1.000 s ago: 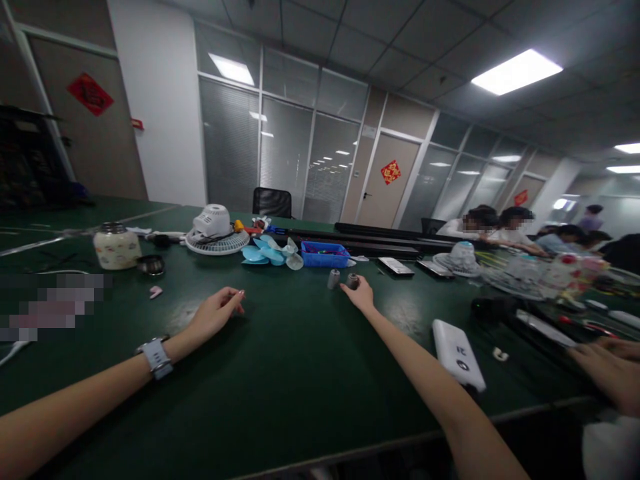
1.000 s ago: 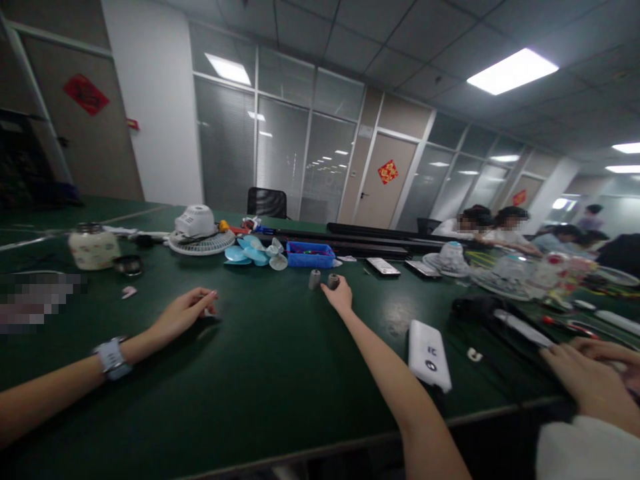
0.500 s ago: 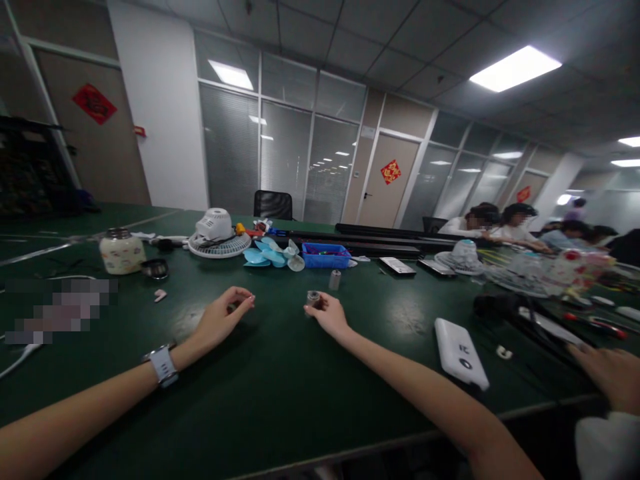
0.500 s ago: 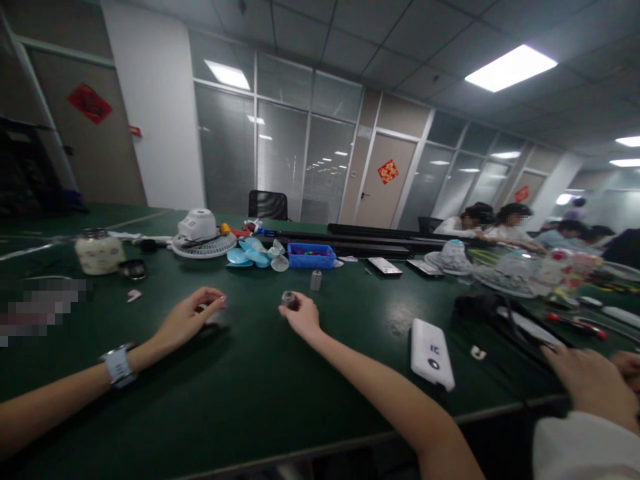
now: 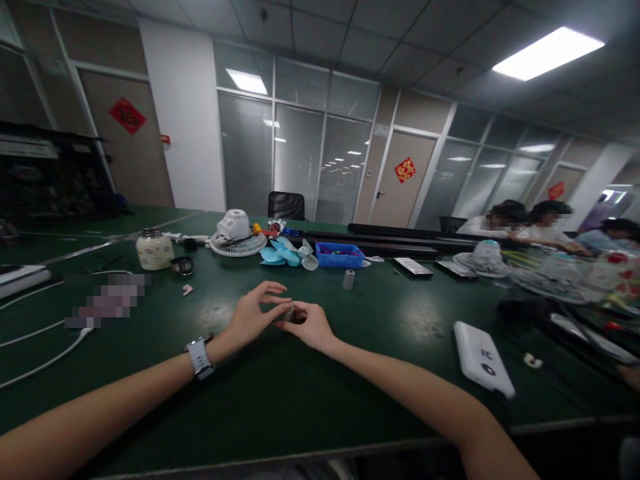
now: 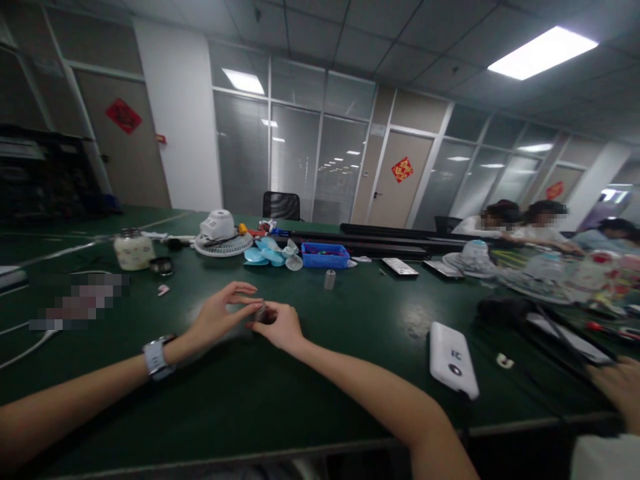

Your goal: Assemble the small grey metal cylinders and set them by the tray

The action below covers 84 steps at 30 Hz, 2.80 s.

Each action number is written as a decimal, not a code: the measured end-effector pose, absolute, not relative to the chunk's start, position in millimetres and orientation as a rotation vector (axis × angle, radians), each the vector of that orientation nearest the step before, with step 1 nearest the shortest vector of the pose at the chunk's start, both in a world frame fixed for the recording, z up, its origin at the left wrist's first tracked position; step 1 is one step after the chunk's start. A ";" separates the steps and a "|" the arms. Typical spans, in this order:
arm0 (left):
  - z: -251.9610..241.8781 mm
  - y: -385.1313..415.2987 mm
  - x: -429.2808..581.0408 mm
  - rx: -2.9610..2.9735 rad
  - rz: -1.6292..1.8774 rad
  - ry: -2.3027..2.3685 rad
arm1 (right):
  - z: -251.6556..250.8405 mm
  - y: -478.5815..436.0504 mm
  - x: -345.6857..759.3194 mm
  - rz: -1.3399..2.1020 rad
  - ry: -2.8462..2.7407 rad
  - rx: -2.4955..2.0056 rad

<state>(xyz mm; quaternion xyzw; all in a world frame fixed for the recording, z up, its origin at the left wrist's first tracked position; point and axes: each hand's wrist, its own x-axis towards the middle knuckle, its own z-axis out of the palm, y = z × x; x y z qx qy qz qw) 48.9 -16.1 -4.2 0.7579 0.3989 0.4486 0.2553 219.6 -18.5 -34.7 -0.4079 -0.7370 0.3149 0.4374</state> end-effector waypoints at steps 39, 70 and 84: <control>-26.5 8.1 4.8 1.911 0.928 1.172 | -37.5 57.1 395.5 -0.018 -1.181 -1.723; -41.9 24.9 1.3 1.658 1.246 1.365 | 28.7 70.1 423.8 -0.252 -1.622 -1.870; -39.7 23.0 2.8 1.673 1.216 1.364 | 5.9 75.3 428.2 -0.118 -1.528 -1.885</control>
